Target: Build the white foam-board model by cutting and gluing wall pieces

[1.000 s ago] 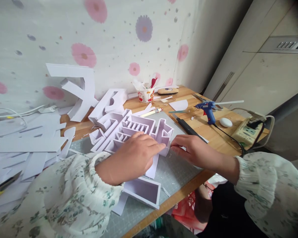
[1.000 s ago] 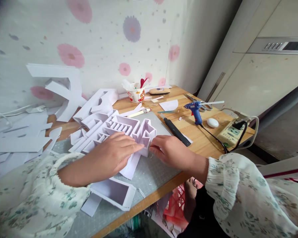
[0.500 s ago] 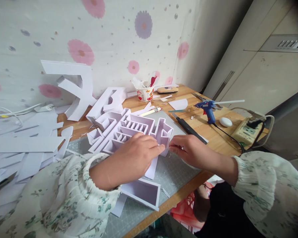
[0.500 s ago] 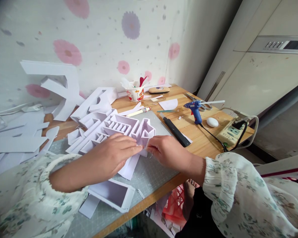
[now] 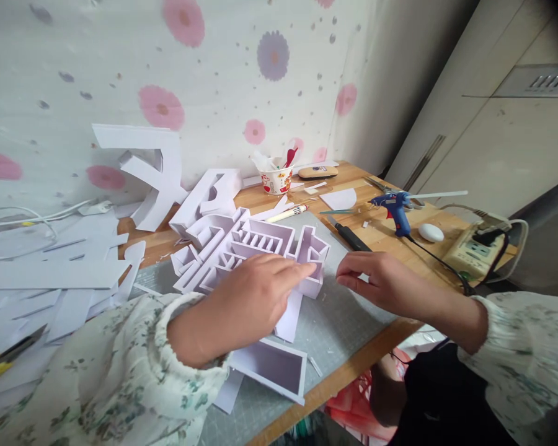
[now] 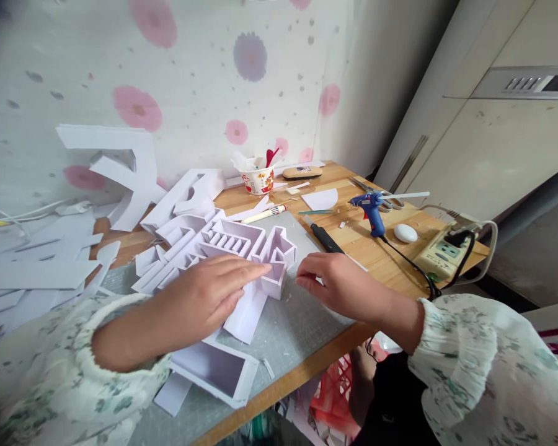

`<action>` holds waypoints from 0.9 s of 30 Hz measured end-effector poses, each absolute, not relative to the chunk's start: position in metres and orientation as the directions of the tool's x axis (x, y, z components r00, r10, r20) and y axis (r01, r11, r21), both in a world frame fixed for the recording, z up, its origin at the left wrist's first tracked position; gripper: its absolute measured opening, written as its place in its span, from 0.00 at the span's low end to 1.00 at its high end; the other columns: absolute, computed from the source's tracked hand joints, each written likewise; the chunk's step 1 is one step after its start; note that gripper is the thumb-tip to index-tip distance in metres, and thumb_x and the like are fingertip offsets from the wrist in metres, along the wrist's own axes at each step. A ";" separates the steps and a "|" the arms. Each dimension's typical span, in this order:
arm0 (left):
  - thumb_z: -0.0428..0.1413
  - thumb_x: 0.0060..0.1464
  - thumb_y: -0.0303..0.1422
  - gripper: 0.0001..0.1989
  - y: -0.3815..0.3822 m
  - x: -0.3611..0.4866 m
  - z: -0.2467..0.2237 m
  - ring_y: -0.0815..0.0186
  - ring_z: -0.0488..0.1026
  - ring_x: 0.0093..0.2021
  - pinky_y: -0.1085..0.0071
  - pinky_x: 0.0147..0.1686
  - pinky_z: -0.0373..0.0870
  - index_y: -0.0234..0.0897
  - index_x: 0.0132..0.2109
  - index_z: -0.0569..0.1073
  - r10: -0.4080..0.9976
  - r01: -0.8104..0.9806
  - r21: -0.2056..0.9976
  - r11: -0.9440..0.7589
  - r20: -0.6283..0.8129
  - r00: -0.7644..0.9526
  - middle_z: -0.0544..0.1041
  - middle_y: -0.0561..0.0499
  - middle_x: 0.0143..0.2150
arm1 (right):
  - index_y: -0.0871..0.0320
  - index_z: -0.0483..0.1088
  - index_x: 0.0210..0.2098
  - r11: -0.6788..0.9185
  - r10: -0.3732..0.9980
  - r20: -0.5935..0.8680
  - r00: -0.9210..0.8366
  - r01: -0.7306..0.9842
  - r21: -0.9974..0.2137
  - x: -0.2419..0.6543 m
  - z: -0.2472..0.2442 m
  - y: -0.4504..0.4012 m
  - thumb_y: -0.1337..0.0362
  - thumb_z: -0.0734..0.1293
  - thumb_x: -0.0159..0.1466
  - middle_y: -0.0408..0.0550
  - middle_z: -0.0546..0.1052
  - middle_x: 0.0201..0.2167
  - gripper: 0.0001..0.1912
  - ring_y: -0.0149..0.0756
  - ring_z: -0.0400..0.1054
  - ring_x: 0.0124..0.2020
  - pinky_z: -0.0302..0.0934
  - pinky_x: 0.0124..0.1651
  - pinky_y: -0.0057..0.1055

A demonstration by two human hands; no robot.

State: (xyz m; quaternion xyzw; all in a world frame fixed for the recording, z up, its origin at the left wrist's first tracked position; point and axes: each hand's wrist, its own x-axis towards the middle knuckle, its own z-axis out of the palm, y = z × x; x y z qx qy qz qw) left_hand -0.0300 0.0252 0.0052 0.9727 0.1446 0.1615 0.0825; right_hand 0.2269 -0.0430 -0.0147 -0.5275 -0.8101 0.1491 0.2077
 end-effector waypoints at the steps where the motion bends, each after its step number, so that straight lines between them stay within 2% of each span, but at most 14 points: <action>1: 0.46 0.58 0.20 0.24 0.027 -0.034 0.010 0.64 0.70 0.55 0.63 0.56 0.67 0.35 0.60 0.67 0.318 0.265 0.209 -0.941 0.287 0.904 0.75 0.48 0.55 | 0.57 0.71 0.34 0.397 0.918 0.178 -0.355 0.794 -0.460 0.229 -0.014 -0.045 0.66 0.62 0.67 0.44 0.75 0.29 0.08 0.31 0.68 0.30 0.61 0.35 0.28; 6: 0.47 0.60 0.22 0.17 0.036 -0.049 0.031 0.63 0.73 0.51 0.62 0.52 0.69 0.40 0.51 0.75 0.327 0.308 0.138 -0.941 0.143 0.934 0.78 0.52 0.50 | 0.58 0.71 0.36 0.431 0.900 0.141 -0.411 0.796 -0.425 0.234 -0.014 -0.053 0.66 0.59 0.69 0.46 0.75 0.32 0.10 0.33 0.68 0.33 0.61 0.37 0.30; 11: 0.52 0.60 0.27 0.12 0.038 -0.050 0.031 0.59 0.74 0.50 0.60 0.51 0.68 0.40 0.47 0.77 0.321 0.315 0.119 -0.942 0.042 0.946 0.79 0.51 0.48 | 0.58 0.71 0.38 0.480 0.875 0.159 -0.457 0.782 -0.397 0.237 -0.016 -0.059 0.64 0.58 0.70 0.48 0.75 0.33 0.12 0.35 0.69 0.34 0.61 0.37 0.31; 17: 0.54 0.60 0.28 0.10 0.038 -0.047 0.031 0.58 0.73 0.51 0.59 0.52 0.68 0.39 0.46 0.78 0.332 0.327 0.114 -0.938 0.031 0.943 0.79 0.49 0.48 | 0.58 0.72 0.39 0.541 0.839 0.180 -0.514 0.750 -0.380 0.232 -0.014 -0.063 0.66 0.57 0.70 0.49 0.76 0.33 0.12 0.35 0.71 0.34 0.62 0.37 0.30; 22: 0.54 0.60 0.29 0.11 0.036 -0.050 0.034 0.59 0.73 0.51 0.60 0.52 0.68 0.40 0.47 0.78 0.309 0.297 0.144 -0.944 0.069 0.948 0.79 0.50 0.48 | 0.57 0.72 0.50 0.538 0.825 0.034 -0.563 0.766 -0.351 0.215 -0.013 -0.071 0.68 0.60 0.68 0.49 0.79 0.36 0.14 0.36 0.74 0.33 0.62 0.35 0.30; 25: 0.54 0.60 0.29 0.10 0.035 -0.051 0.033 0.59 0.73 0.50 0.59 0.52 0.68 0.41 0.47 0.77 0.293 0.281 0.134 -0.950 0.080 0.953 0.79 0.50 0.47 | 0.57 0.67 0.59 0.510 0.836 -0.068 -0.544 0.817 -0.271 0.203 -0.016 -0.076 0.65 0.63 0.67 0.48 0.80 0.30 0.21 0.37 0.74 0.27 0.59 0.29 0.31; 27: 0.54 0.60 0.29 0.11 0.034 -0.050 0.031 0.58 0.73 0.51 0.58 0.53 0.68 0.41 0.48 0.77 0.289 0.279 0.114 -0.954 0.083 0.954 0.78 0.50 0.49 | 0.58 0.65 0.61 0.508 0.843 -0.087 -0.530 0.839 -0.195 0.196 -0.018 -0.079 0.63 0.65 0.65 0.47 0.80 0.26 0.25 0.37 0.72 0.23 0.55 0.25 0.33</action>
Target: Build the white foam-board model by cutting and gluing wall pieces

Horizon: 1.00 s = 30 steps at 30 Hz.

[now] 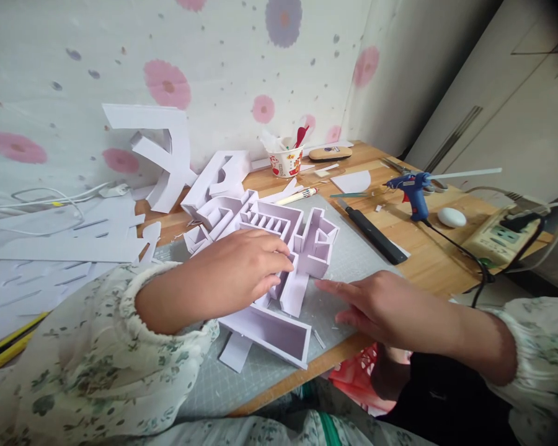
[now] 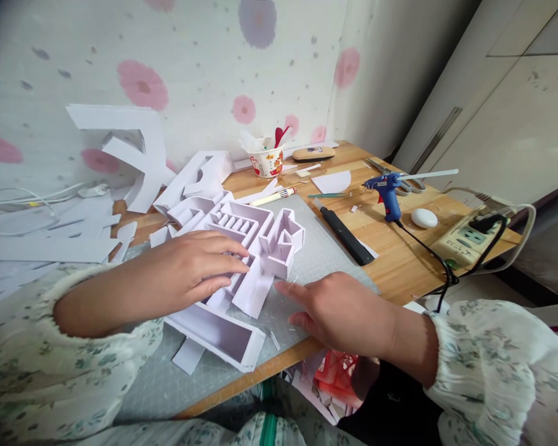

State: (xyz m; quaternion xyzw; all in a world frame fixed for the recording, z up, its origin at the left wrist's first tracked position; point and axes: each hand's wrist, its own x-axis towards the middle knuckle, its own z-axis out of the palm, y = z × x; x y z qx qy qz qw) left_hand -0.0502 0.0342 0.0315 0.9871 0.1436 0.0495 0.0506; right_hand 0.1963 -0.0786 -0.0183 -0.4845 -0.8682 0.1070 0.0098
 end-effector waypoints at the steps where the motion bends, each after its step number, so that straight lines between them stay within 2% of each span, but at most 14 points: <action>1: 0.54 0.60 0.29 0.11 0.034 -0.050 0.031 0.58 0.72 0.52 0.57 0.53 0.68 0.41 0.48 0.77 0.286 0.277 0.102 -0.956 0.088 0.954 0.78 0.49 0.50 | 0.58 0.64 0.61 0.521 0.839 -0.083 -0.538 0.838 -0.164 0.194 -0.019 -0.079 0.63 0.66 0.65 0.46 0.79 0.25 0.26 0.37 0.72 0.22 0.53 0.24 0.33; 3: 0.55 0.59 0.28 0.12 0.033 -0.049 0.028 0.57 0.72 0.53 0.57 0.53 0.67 0.41 0.49 0.76 0.280 0.272 0.083 -0.959 0.108 0.954 0.77 0.49 0.52 | 0.57 0.66 0.59 0.562 0.819 -0.053 -0.572 0.817 -0.130 0.191 -0.018 -0.079 0.64 0.66 0.64 0.45 0.79 0.26 0.23 0.36 0.71 0.22 0.51 0.23 0.34; 5: 0.54 0.59 0.27 0.13 0.033 -0.047 0.025 0.58 0.71 0.54 0.57 0.55 0.66 0.40 0.50 0.76 0.269 0.260 0.083 -0.962 0.131 0.954 0.76 0.48 0.54 | 0.56 0.70 0.53 0.586 0.808 0.021 -0.589 0.799 -0.133 0.192 -0.015 -0.077 0.66 0.64 0.65 0.43 0.78 0.26 0.16 0.34 0.70 0.22 0.52 0.24 0.33; 8: 0.53 0.60 0.27 0.14 0.032 -0.043 0.020 0.59 0.69 0.56 0.59 0.57 0.63 0.39 0.52 0.75 0.262 0.248 0.102 -0.963 0.158 0.952 0.75 0.48 0.55 | 0.58 0.73 0.43 0.567 0.817 0.247 -0.520 0.802 -0.188 0.200 -0.012 -0.069 0.68 0.61 0.67 0.44 0.76 0.27 0.10 0.33 0.70 0.26 0.57 0.29 0.30; 11: 0.53 0.61 0.29 0.14 0.029 -0.039 0.016 0.59 0.68 0.56 0.58 0.58 0.61 0.38 0.52 0.74 0.292 0.275 0.130 -0.953 0.145 0.945 0.76 0.49 0.54 | 0.58 0.72 0.43 0.539 0.819 0.379 -0.431 0.804 -0.249 0.210 -0.013 -0.060 0.68 0.60 0.68 0.47 0.76 0.32 0.10 0.34 0.71 0.31 0.62 0.34 0.29; 16: 0.47 0.63 0.26 0.17 0.024 -0.034 0.013 0.56 0.63 0.62 0.52 0.60 0.55 0.40 0.56 0.71 0.362 0.346 0.144 -0.927 0.108 0.926 0.76 0.50 0.55 | 0.57 0.72 0.46 0.519 0.840 0.336 -0.426 0.811 -0.269 0.215 -0.018 -0.049 0.69 0.61 0.67 0.49 0.77 0.37 0.11 0.36 0.73 0.36 0.65 0.39 0.30; 20: 0.48 0.63 0.28 0.17 0.023 -0.035 0.007 0.55 0.63 0.63 0.48 0.62 0.50 0.40 0.57 0.70 0.369 0.352 0.147 -0.925 0.116 0.922 0.74 0.49 0.57 | 0.57 0.73 0.46 0.541 0.828 0.338 -0.448 0.798 -0.267 0.211 -0.018 -0.044 0.69 0.61 0.67 0.50 0.77 0.38 0.11 0.36 0.73 0.37 0.66 0.41 0.31; 25: 0.48 0.63 0.28 0.16 0.023 -0.034 -0.001 0.55 0.63 0.62 0.45 0.66 0.41 0.40 0.55 0.71 0.367 0.345 0.145 -0.927 0.174 0.914 0.76 0.50 0.55 | 0.59 0.75 0.41 0.579 0.806 0.328 -0.493 0.771 -0.265 0.205 -0.011 -0.040 0.69 0.62 0.67 0.51 0.77 0.36 0.09 0.35 0.72 0.35 0.66 0.39 0.30; 30: 0.48 0.62 0.27 0.15 0.021 -0.032 0.001 0.54 0.63 0.63 0.42 0.66 0.37 0.38 0.53 0.71 0.353 0.323 0.196 -0.926 0.148 0.924 0.77 0.49 0.53 | 0.59 0.75 0.38 0.610 0.780 0.359 -0.513 0.751 -0.253 0.203 -0.012 -0.036 0.70 0.63 0.67 0.51 0.76 0.35 0.09 0.35 0.72 0.34 0.66 0.38 0.30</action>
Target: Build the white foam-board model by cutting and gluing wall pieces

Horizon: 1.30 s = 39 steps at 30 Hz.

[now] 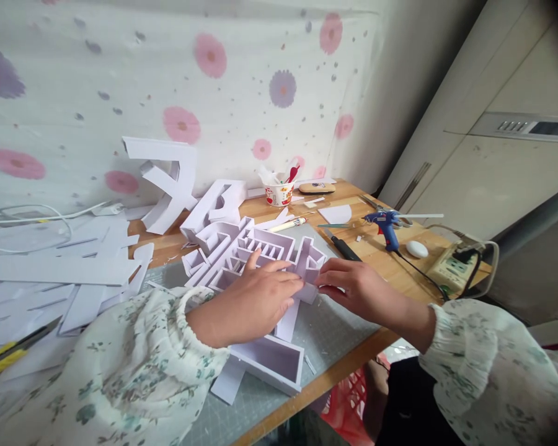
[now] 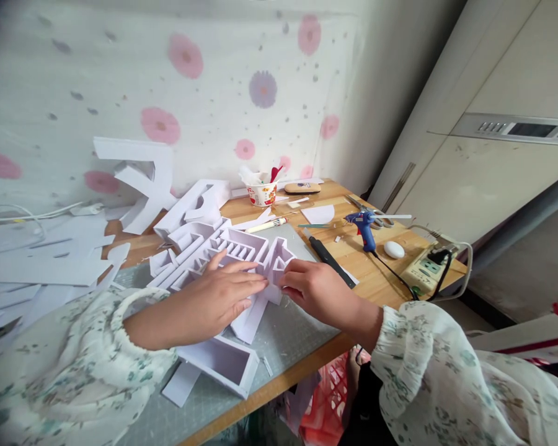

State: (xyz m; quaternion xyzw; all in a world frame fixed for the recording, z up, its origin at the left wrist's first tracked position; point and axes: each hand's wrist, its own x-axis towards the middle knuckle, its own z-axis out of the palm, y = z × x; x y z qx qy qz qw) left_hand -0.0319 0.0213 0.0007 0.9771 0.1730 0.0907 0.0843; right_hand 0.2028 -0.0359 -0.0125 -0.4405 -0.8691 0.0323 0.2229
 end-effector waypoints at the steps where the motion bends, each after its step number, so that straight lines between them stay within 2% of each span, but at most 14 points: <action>1: 0.48 0.63 0.27 0.14 0.021 -0.032 0.001 0.55 0.63 0.63 0.42 0.66 0.37 0.39 0.53 0.72 0.349 0.317 0.198 -0.928 0.151 0.925 0.77 0.50 0.53 | 0.59 0.75 0.37 0.613 0.776 0.365 -0.514 0.749 -0.249 0.203 -0.013 -0.036 0.70 0.62 0.67 0.51 0.76 0.35 0.09 0.35 0.72 0.34 0.66 0.38 0.30; 5: 0.48 0.62 0.27 0.13 0.020 -0.031 0.001 0.55 0.63 0.63 0.43 0.67 0.37 0.38 0.51 0.72 0.341 0.312 0.172 -0.934 0.183 0.922 0.78 0.49 0.51 | 0.60 0.75 0.36 0.610 0.777 0.373 -0.507 0.751 -0.252 0.202 -0.016 -0.036 0.70 0.62 0.67 0.52 0.76 0.35 0.10 0.35 0.72 0.35 0.66 0.39 0.29; 13: 0.48 0.63 0.28 0.14 0.023 -0.031 -0.002 0.56 0.61 0.65 0.44 0.67 0.33 0.38 0.52 0.72 0.316 0.292 0.144 -0.945 0.193 0.929 0.77 0.49 0.53 | 0.60 0.75 0.36 0.601 0.784 0.329 -0.526 0.776 -0.192 0.199 -0.012 -0.037 0.70 0.59 0.68 0.52 0.76 0.34 0.12 0.35 0.70 0.34 0.65 0.38 0.31; 18: 0.48 0.61 0.26 0.14 0.022 -0.031 -0.001 0.54 0.63 0.63 0.37 0.64 0.31 0.37 0.51 0.73 0.316 0.295 0.126 -0.947 0.213 0.925 0.79 0.48 0.50 | 0.61 0.74 0.36 0.593 0.793 0.310 -0.524 0.781 -0.195 0.197 -0.009 -0.038 0.69 0.59 0.68 0.52 0.75 0.33 0.12 0.35 0.69 0.33 0.64 0.37 0.30; 27: 0.50 0.60 0.25 0.16 0.021 -0.032 0.000 0.55 0.66 0.61 0.41 0.65 0.40 0.37 0.54 0.72 0.318 0.301 0.108 -0.947 0.209 0.925 0.77 0.47 0.53 | 0.60 0.73 0.43 0.580 0.794 0.322 -0.515 0.800 -0.151 0.201 -0.003 -0.047 0.71 0.61 0.66 0.53 0.77 0.37 0.10 0.37 0.73 0.36 0.67 0.40 0.32; 30: 0.52 0.60 0.27 0.18 0.022 -0.034 0.004 0.57 0.67 0.60 0.44 0.65 0.45 0.39 0.57 0.70 0.338 0.313 0.151 -0.938 0.186 0.923 0.75 0.47 0.57 | 0.59 0.74 0.40 0.556 0.804 0.353 -0.478 0.815 -0.164 0.211 -0.003 -0.048 0.69 0.60 0.67 0.52 0.77 0.35 0.10 0.36 0.72 0.35 0.67 0.38 0.32; 32: 0.53 0.60 0.28 0.19 0.023 -0.036 0.007 0.58 0.67 0.60 0.46 0.65 0.48 0.41 0.58 0.69 0.368 0.341 0.169 -0.925 0.163 0.916 0.74 0.47 0.59 | 0.59 0.74 0.37 0.542 0.825 0.308 -0.474 0.817 -0.198 0.219 -0.009 -0.047 0.68 0.60 0.68 0.50 0.77 0.33 0.11 0.35 0.72 0.33 0.67 0.38 0.31; 34: 0.53 0.60 0.29 0.19 0.025 -0.039 0.011 0.58 0.67 0.60 0.47 0.65 0.48 0.42 0.58 0.70 0.384 0.361 0.160 -0.919 0.142 0.912 0.73 0.47 0.60 | 0.59 0.75 0.39 0.532 0.842 0.233 -0.487 0.822 -0.204 0.223 -0.020 -0.048 0.69 0.60 0.68 0.52 0.78 0.36 0.12 0.37 0.73 0.36 0.69 0.40 0.34; 37: 0.54 0.60 0.31 0.18 0.027 -0.041 0.015 0.57 0.66 0.61 0.47 0.65 0.47 0.42 0.57 0.71 0.389 0.372 0.136 -0.918 0.132 0.912 0.73 0.47 0.60 | 0.63 0.73 0.48 0.544 0.836 0.180 -0.518 0.823 -0.163 0.217 -0.035 -0.066 0.70 0.60 0.66 0.61 0.76 0.48 0.15 0.44 0.71 0.48 0.68 0.50 0.43; 39: 0.53 0.60 0.31 0.17 0.028 -0.042 0.017 0.57 0.66 0.61 0.48 0.65 0.46 0.42 0.56 0.72 0.391 0.374 0.134 -0.918 0.140 0.910 0.73 0.48 0.59 | 0.64 0.71 0.53 0.602 0.798 0.166 -0.579 0.775 -0.194 0.206 -0.037 -0.087 0.70 0.61 0.66 0.63 0.74 0.53 0.17 0.46 0.68 0.55 0.66 0.55 0.45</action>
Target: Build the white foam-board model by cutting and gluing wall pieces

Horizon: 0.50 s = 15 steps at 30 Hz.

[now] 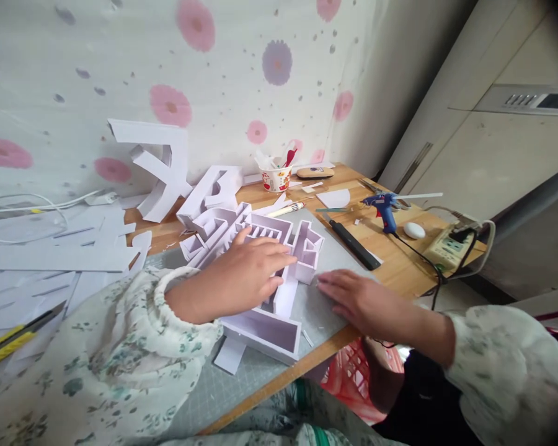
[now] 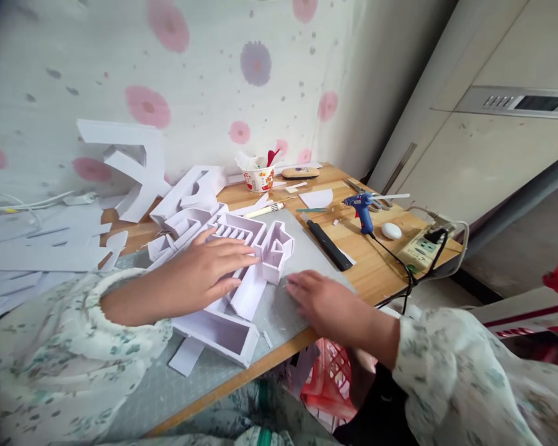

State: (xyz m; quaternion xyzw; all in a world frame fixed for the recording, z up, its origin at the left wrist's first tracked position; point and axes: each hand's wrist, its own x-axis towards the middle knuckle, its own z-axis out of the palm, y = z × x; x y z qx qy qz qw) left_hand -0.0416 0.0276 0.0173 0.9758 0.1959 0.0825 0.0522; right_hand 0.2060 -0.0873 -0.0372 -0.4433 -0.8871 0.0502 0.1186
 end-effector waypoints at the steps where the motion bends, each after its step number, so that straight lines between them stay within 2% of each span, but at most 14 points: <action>1: 0.53 0.60 0.31 0.17 0.028 -0.042 0.018 0.58 0.67 0.61 0.48 0.65 0.46 0.42 0.56 0.72 0.393 0.375 0.137 -0.917 0.143 0.908 0.74 0.48 0.58 | 0.63 0.70 0.54 0.655 0.754 0.148 -0.640 0.715 -0.247 0.200 -0.035 -0.099 0.69 0.61 0.66 0.61 0.73 0.55 0.18 0.45 0.66 0.57 0.64 0.58 0.44; 3: 0.53 0.60 0.31 0.16 0.029 -0.041 0.020 0.59 0.68 0.60 0.48 0.65 0.46 0.42 0.55 0.72 0.403 0.385 0.143 -0.912 0.136 0.905 0.75 0.49 0.57 | 0.57 0.71 0.54 0.734 0.635 0.114 -0.764 0.551 -0.396 0.193 -0.029 -0.119 0.69 0.62 0.66 0.54 0.76 0.51 0.17 0.39 0.68 0.55 0.64 0.58 0.37; 5: 0.53 0.60 0.31 0.16 0.030 -0.041 0.021 0.59 0.68 0.59 0.49 0.64 0.48 0.42 0.55 0.73 0.417 0.401 0.137 -0.906 0.119 0.901 0.75 0.49 0.57 | 0.56 0.72 0.52 0.719 0.622 0.114 -0.774 0.508 -0.475 0.192 -0.024 -0.126 0.70 0.61 0.67 0.53 0.77 0.49 0.16 0.37 0.70 0.53 0.66 0.55 0.33; 7: 0.53 0.61 0.31 0.16 0.031 -0.041 0.021 0.59 0.68 0.59 0.50 0.64 0.48 0.43 0.55 0.72 0.425 0.412 0.121 -0.903 0.111 0.899 0.75 0.49 0.57 | 0.58 0.72 0.51 0.667 0.699 0.142 -0.701 0.568 -0.482 0.196 -0.026 -0.124 0.70 0.60 0.67 0.55 0.77 0.51 0.16 0.38 0.70 0.52 0.67 0.54 0.34; 9: 0.52 0.61 0.32 0.16 0.031 -0.042 0.021 0.59 0.68 0.60 0.50 0.64 0.47 0.44 0.56 0.72 0.423 0.412 0.108 -0.905 0.110 0.900 0.75 0.50 0.58 | 0.62 0.71 0.54 0.614 0.767 0.151 -0.623 0.646 -0.455 0.199 -0.031 -0.117 0.70 0.60 0.67 0.60 0.73 0.56 0.17 0.42 0.68 0.56 0.66 0.56 0.38; 12: 0.52 0.61 0.32 0.16 0.030 -0.044 0.023 0.60 0.68 0.59 0.52 0.64 0.48 0.44 0.56 0.72 0.396 0.386 0.104 -0.917 0.104 0.912 0.75 0.50 0.57 | 0.64 0.64 0.61 0.624 0.743 0.088 -0.663 0.639 -0.450 0.196 -0.031 -0.116 0.66 0.64 0.65 0.62 0.64 0.64 0.25 0.47 0.58 0.65 0.57 0.64 0.46; 13: 0.52 0.62 0.32 0.16 0.030 -0.045 0.024 0.60 0.68 0.59 0.52 0.63 0.49 0.44 0.56 0.72 0.381 0.371 0.104 -0.923 0.100 0.919 0.76 0.50 0.56 | 0.63 0.65 0.60 0.637 0.708 0.062 -0.703 0.599 -0.486 0.194 -0.027 -0.118 0.66 0.65 0.64 0.60 0.66 0.63 0.25 0.47 0.58 0.64 0.56 0.65 0.44; 15: 0.53 0.61 0.33 0.16 0.031 -0.047 0.027 0.60 0.69 0.58 0.56 0.62 0.53 0.43 0.55 0.72 0.348 0.339 0.102 -0.935 0.085 0.934 0.76 0.50 0.56 | 0.59 0.72 0.52 0.617 0.639 0.019 -0.769 0.498 -0.609 0.193 -0.017 -0.121 0.66 0.66 0.64 0.54 0.76 0.53 0.17 0.40 0.68 0.56 0.62 0.60 0.36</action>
